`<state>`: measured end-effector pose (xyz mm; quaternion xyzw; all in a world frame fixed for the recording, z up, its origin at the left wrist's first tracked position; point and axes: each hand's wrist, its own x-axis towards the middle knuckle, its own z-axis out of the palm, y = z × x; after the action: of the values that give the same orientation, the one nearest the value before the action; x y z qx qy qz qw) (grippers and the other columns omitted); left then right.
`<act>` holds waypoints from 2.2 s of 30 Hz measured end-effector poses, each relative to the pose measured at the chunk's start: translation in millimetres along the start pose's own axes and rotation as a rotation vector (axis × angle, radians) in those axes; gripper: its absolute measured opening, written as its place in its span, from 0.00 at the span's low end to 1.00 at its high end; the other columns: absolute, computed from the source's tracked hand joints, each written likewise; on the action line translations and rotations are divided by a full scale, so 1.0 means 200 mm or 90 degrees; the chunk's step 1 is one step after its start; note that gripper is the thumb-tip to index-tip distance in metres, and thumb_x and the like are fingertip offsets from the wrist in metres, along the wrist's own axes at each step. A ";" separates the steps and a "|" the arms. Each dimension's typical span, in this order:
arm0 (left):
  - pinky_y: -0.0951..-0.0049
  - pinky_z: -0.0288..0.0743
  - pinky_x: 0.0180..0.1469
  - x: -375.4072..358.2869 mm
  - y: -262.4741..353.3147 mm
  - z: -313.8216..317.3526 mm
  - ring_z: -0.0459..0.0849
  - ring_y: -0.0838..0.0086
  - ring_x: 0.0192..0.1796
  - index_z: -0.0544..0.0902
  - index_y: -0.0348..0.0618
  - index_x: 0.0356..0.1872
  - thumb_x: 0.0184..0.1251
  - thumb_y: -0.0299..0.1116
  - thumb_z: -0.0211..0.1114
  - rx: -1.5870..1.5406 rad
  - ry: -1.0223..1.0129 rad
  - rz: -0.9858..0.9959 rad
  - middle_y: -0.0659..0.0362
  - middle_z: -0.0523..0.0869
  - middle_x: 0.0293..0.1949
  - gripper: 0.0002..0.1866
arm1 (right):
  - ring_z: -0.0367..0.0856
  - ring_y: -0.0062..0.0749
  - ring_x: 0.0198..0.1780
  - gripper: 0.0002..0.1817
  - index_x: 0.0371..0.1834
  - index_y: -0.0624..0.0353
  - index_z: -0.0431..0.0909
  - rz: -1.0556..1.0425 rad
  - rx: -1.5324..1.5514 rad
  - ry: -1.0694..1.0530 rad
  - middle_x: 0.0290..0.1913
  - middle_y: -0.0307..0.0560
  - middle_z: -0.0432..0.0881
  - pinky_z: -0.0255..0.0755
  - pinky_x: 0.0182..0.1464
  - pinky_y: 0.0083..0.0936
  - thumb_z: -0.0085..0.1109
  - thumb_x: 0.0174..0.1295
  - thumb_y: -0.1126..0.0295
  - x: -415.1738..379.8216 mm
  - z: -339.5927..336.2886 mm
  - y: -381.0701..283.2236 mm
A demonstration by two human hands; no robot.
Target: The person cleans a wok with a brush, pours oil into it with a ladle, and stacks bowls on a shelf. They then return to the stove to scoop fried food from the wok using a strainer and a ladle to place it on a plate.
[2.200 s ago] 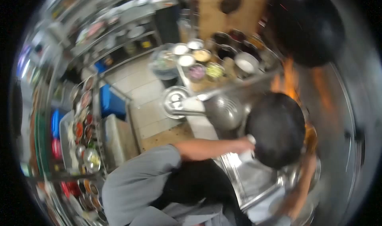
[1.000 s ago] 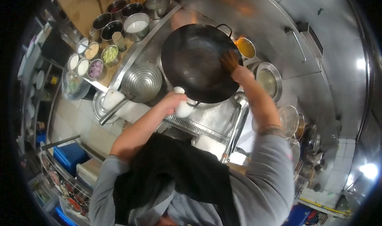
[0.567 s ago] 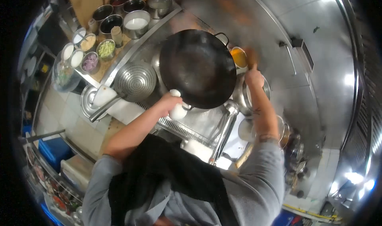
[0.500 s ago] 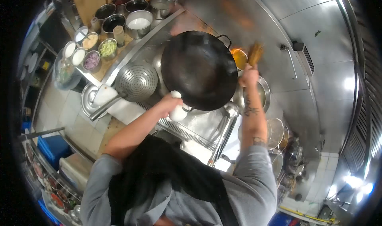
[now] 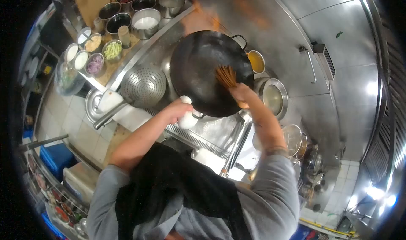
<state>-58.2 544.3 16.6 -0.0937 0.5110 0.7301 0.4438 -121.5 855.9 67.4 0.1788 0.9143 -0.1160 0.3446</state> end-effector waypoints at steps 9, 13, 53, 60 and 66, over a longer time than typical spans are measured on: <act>0.67 0.83 0.41 -0.03 -0.07 -0.09 0.86 0.67 0.40 0.78 0.33 0.48 0.65 0.36 0.65 -0.018 -0.094 0.017 0.51 0.85 0.41 0.17 | 0.75 0.49 0.60 0.27 0.64 0.54 0.71 -0.160 -0.227 -0.069 0.56 0.51 0.81 0.71 0.60 0.34 0.50 0.66 0.53 -0.42 0.10 -0.11; 0.65 0.83 0.44 -0.19 -0.18 -0.14 0.86 0.65 0.43 0.75 0.34 0.53 0.65 0.36 0.65 -0.008 -0.084 -0.025 0.50 0.84 0.46 0.20 | 0.83 0.55 0.43 0.33 0.69 0.57 0.61 0.190 0.244 0.306 0.41 0.61 0.84 0.77 0.46 0.40 0.47 0.66 0.48 -0.81 0.28 0.21; 0.61 0.68 0.59 -0.63 -0.73 0.11 0.76 0.56 0.55 0.73 0.35 0.54 0.56 0.28 0.66 0.771 0.130 0.588 0.47 0.78 0.52 0.23 | 0.78 0.64 0.48 0.28 0.66 0.65 0.64 0.220 0.524 0.466 0.43 0.71 0.80 0.70 0.54 0.48 0.49 0.61 0.73 -1.25 1.54 0.59; 0.80 0.74 0.36 -0.34 -0.94 0.61 0.78 0.80 0.30 0.80 0.36 0.42 0.69 0.32 0.60 0.502 -0.249 0.268 0.60 0.82 0.29 0.09 | 0.70 0.31 0.32 0.26 0.66 0.61 0.63 0.024 0.834 0.643 0.35 0.48 0.73 0.62 0.35 0.25 0.54 0.65 0.71 -1.72 1.44 0.52; 0.55 0.75 0.51 -0.23 -0.87 1.56 0.80 0.59 0.51 0.63 0.39 0.64 0.70 0.56 0.53 0.136 -0.472 -0.335 0.50 0.76 0.50 0.34 | 0.59 0.16 0.12 0.26 0.68 0.56 0.58 -0.168 1.155 0.664 0.19 0.32 0.62 0.54 0.13 0.15 0.50 0.68 0.73 -2.19 1.27 0.61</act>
<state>197.8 791.1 71.8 0.0935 0.3492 0.5198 0.7740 383.4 773.8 163.2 0.2964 0.5319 -0.7021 -0.3693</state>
